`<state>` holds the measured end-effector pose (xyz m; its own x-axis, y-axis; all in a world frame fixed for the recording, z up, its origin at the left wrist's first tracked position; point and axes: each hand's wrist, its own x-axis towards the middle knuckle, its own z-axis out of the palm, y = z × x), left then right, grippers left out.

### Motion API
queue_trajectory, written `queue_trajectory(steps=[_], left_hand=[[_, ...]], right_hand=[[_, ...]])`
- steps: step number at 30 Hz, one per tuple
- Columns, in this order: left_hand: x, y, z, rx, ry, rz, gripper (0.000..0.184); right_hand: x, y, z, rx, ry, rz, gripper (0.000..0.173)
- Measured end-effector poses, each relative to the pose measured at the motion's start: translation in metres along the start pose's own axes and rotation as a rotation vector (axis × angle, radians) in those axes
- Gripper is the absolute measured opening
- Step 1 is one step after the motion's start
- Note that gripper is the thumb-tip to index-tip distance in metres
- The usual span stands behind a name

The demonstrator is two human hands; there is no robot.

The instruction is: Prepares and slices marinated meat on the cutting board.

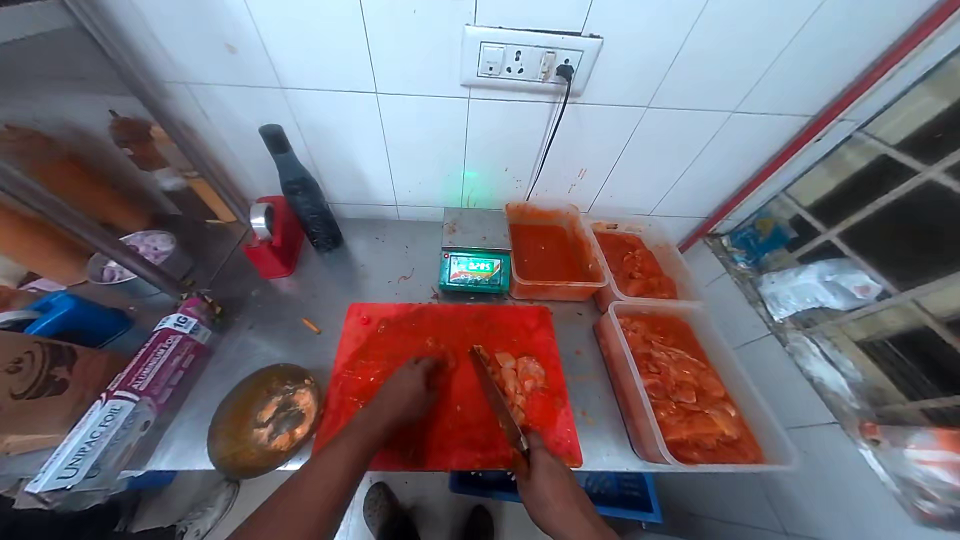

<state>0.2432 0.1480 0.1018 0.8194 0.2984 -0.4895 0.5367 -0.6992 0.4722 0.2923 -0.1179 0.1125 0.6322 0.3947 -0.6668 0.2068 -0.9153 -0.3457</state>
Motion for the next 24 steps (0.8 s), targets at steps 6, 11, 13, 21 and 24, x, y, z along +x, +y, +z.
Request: queue_trajectory(steps=[6,11,13,21,24], left_hand=[[-0.026,-0.039,-0.012,0.017,-0.026,-0.060,0.042],[-0.038,-0.041,-0.003,0.031,0.077,-0.147,0.059],[-0.034,-0.041,0.009,0.057,0.160,-0.103,0.059],[-0.027,-0.053,0.038,0.105,0.336,0.041,0.041],[-0.032,-0.051,0.041,0.103,0.319,0.046,0.041]], right_hand=[[-0.005,-0.006,0.006,0.002,0.024,0.000,0.043],[-0.004,-0.037,0.010,-0.077,0.009,-0.108,0.040],[0.000,-0.053,0.011,-0.128,-0.005,-0.149,0.041],[0.003,-0.077,-0.012,-0.299,-0.071,-0.068,0.039],[0.033,-0.102,0.001,-0.280,-0.022,-0.111,0.038]])
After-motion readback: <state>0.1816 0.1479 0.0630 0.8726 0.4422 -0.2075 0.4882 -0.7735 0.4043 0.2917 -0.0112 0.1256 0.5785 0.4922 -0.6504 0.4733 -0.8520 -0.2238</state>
